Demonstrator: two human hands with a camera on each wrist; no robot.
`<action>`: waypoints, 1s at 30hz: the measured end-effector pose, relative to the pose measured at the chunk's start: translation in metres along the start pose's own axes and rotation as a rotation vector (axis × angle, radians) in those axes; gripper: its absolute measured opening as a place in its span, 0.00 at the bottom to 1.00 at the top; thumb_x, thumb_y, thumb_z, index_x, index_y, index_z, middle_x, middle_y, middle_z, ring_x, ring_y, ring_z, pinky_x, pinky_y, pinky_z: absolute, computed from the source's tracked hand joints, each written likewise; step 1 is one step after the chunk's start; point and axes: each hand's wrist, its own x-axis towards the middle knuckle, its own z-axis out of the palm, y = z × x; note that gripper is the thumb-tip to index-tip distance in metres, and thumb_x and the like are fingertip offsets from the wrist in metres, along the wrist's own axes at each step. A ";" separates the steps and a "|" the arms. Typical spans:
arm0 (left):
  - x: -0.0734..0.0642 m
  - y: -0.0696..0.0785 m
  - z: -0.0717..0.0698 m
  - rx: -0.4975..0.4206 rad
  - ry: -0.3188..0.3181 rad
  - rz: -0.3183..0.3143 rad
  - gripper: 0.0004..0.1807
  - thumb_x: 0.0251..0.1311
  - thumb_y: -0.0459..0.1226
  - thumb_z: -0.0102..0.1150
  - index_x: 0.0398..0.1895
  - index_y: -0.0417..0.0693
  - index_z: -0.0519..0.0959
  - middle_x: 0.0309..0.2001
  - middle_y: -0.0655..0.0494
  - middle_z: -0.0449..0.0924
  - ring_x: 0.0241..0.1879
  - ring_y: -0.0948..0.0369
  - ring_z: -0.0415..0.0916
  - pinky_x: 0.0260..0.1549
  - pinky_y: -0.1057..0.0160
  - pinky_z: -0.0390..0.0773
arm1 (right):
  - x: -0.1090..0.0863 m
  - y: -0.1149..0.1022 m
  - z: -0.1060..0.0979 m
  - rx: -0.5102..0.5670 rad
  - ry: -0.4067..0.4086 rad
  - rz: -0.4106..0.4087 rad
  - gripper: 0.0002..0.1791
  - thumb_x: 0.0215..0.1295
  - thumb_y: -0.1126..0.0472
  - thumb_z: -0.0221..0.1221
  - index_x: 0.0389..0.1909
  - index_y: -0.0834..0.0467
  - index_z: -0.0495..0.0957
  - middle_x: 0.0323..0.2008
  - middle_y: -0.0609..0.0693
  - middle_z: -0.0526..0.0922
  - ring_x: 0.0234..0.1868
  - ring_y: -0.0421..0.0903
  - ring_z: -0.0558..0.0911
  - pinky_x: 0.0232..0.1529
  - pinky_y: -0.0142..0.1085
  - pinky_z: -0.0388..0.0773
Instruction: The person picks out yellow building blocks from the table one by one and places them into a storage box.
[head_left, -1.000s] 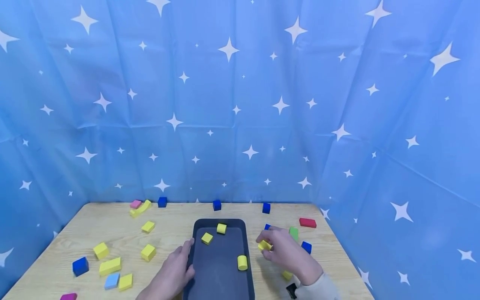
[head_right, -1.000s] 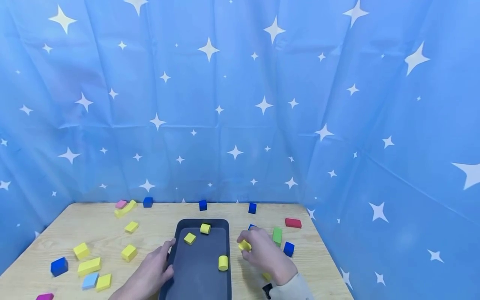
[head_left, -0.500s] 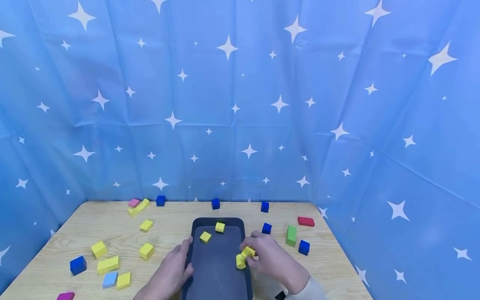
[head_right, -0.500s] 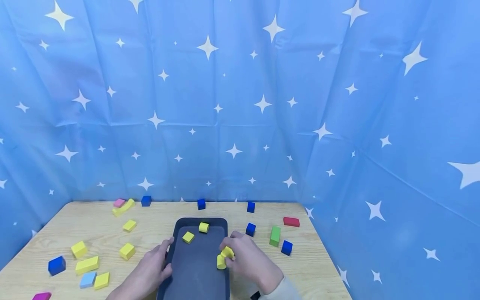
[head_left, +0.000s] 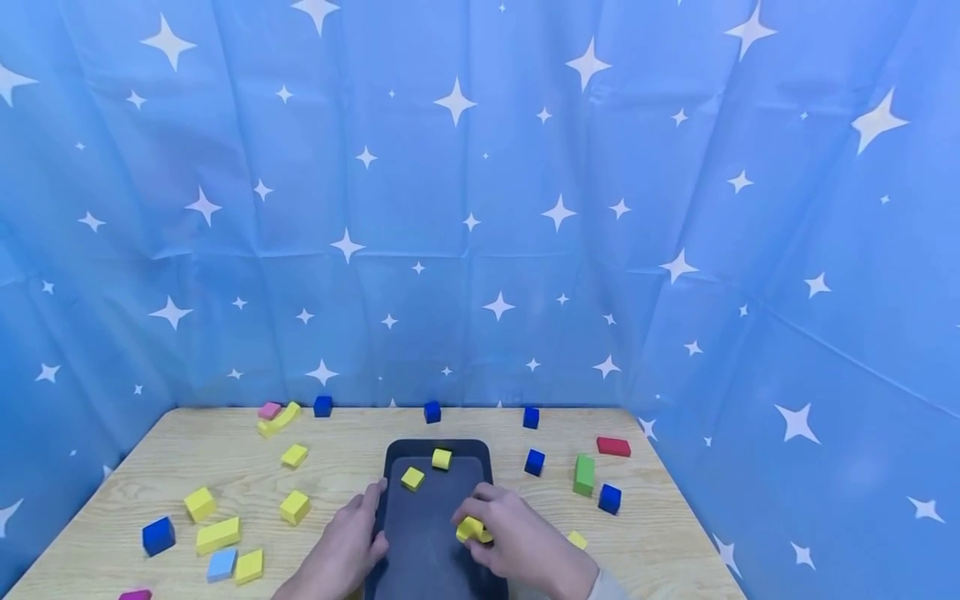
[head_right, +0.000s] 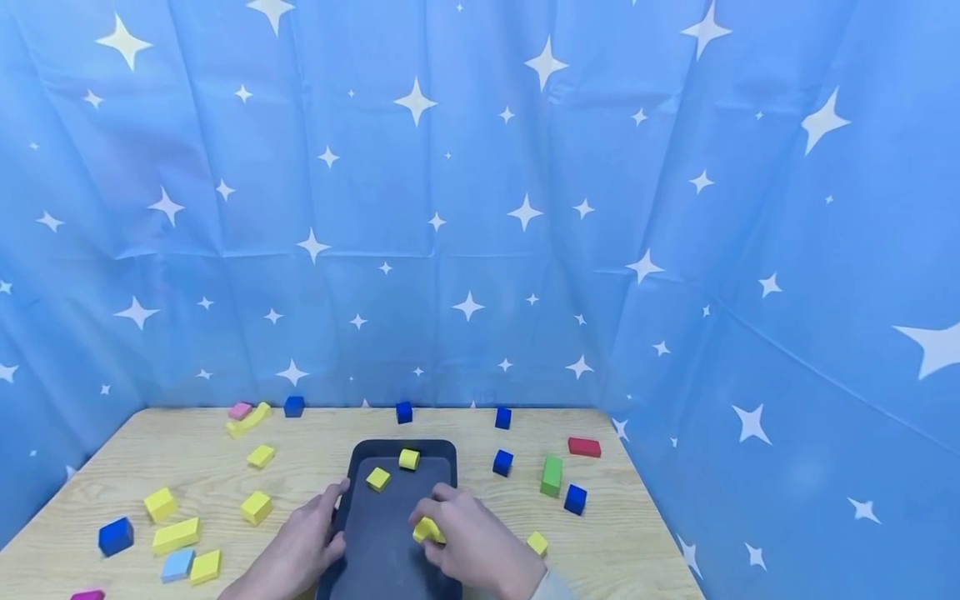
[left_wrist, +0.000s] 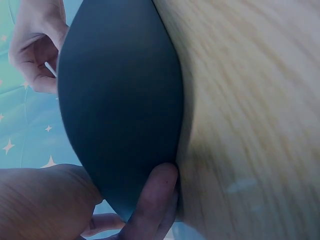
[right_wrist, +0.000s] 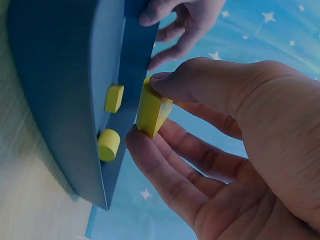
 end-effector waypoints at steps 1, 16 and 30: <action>0.000 0.000 0.000 -0.001 0.000 -0.004 0.40 0.72 0.31 0.75 0.85 0.37 0.72 0.62 0.32 0.88 0.52 0.49 0.92 0.53 0.41 0.96 | 0.000 -0.001 0.001 0.004 -0.012 0.009 0.13 0.77 0.61 0.77 0.57 0.46 0.93 0.50 0.39 0.88 0.42 0.27 0.81 0.47 0.23 0.88; 0.002 0.000 0.001 0.011 -0.022 -0.034 0.40 0.73 0.32 0.75 0.85 0.38 0.71 0.63 0.31 0.86 0.54 0.46 0.92 0.55 0.38 0.96 | 0.006 -0.004 0.015 -0.004 -0.111 0.047 0.13 0.79 0.56 0.76 0.59 0.41 0.92 0.52 0.35 0.87 0.45 0.29 0.82 0.55 0.29 0.91; 0.001 0.000 0.001 0.004 -0.010 -0.021 0.40 0.73 0.31 0.75 0.85 0.37 0.71 0.62 0.32 0.87 0.51 0.49 0.91 0.53 0.40 0.96 | 0.001 -0.002 0.012 -0.021 -0.069 0.027 0.16 0.79 0.58 0.76 0.63 0.42 0.92 0.55 0.37 0.89 0.46 0.28 0.84 0.53 0.27 0.91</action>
